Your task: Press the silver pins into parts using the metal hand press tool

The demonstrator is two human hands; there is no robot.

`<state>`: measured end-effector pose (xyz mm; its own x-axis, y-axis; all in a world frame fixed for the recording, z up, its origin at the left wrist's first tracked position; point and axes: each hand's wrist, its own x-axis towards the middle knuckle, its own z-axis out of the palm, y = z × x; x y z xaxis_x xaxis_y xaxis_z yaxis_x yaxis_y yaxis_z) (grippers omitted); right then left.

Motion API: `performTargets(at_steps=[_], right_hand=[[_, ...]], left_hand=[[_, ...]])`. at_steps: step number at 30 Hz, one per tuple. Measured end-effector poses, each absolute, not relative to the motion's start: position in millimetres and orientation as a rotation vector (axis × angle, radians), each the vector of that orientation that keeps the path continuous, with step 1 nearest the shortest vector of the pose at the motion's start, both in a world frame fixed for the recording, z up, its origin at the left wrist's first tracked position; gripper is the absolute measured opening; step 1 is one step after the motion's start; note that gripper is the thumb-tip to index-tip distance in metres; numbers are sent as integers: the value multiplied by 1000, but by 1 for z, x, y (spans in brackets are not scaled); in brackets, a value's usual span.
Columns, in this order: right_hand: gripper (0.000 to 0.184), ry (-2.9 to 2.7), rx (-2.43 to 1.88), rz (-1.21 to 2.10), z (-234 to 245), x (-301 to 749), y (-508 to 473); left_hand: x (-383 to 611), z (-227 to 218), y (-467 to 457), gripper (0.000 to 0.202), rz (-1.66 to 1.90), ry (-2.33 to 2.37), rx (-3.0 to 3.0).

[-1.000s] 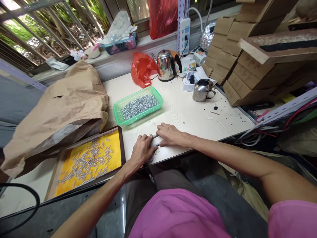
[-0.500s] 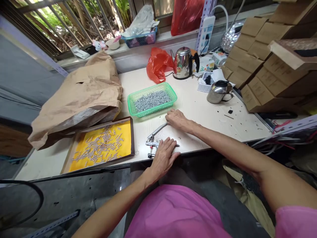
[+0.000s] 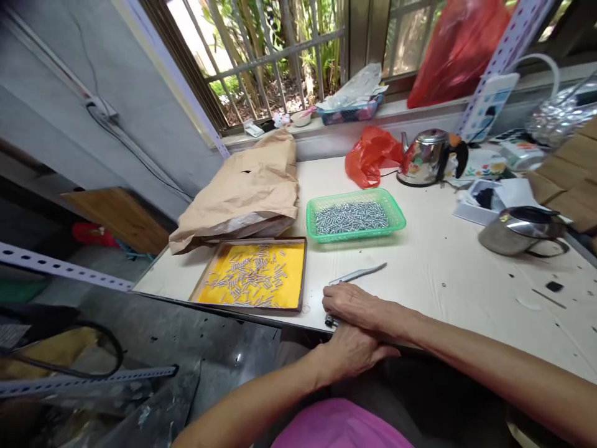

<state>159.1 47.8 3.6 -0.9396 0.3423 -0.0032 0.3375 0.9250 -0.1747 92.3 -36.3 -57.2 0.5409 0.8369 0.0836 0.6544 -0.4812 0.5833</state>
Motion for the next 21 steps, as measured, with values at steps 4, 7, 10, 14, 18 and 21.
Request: performTargets(at_steps=[4, 7, 10, 14, 18, 21], right_hand=[[17, -3160, -321, 360, -4, 156, 56], [18, -3139, -316, 505, -8, 149, 58], [15, -2859, -364, 792, 4, 139, 55], [20, -2295, -516, 694, 49, 134, 69], [23, -2038, -802, 330, 80, 152, 125], [26, -2145, -971, 220, 66, 171, 163]], left_hand=[[88, -52, -35, 76, 469, 1205, 2293], [85, -52, -34, 72, 434, 1212, 2322], [85, -50, -33, 67, 437, 1201, 2362], [79, -32, -35, 54, 531, 1146, 2482], [27, -4, -28, 36, 596, 1609, 2460], [-36, 8, -14, 31, 477, 2156, 2280]])
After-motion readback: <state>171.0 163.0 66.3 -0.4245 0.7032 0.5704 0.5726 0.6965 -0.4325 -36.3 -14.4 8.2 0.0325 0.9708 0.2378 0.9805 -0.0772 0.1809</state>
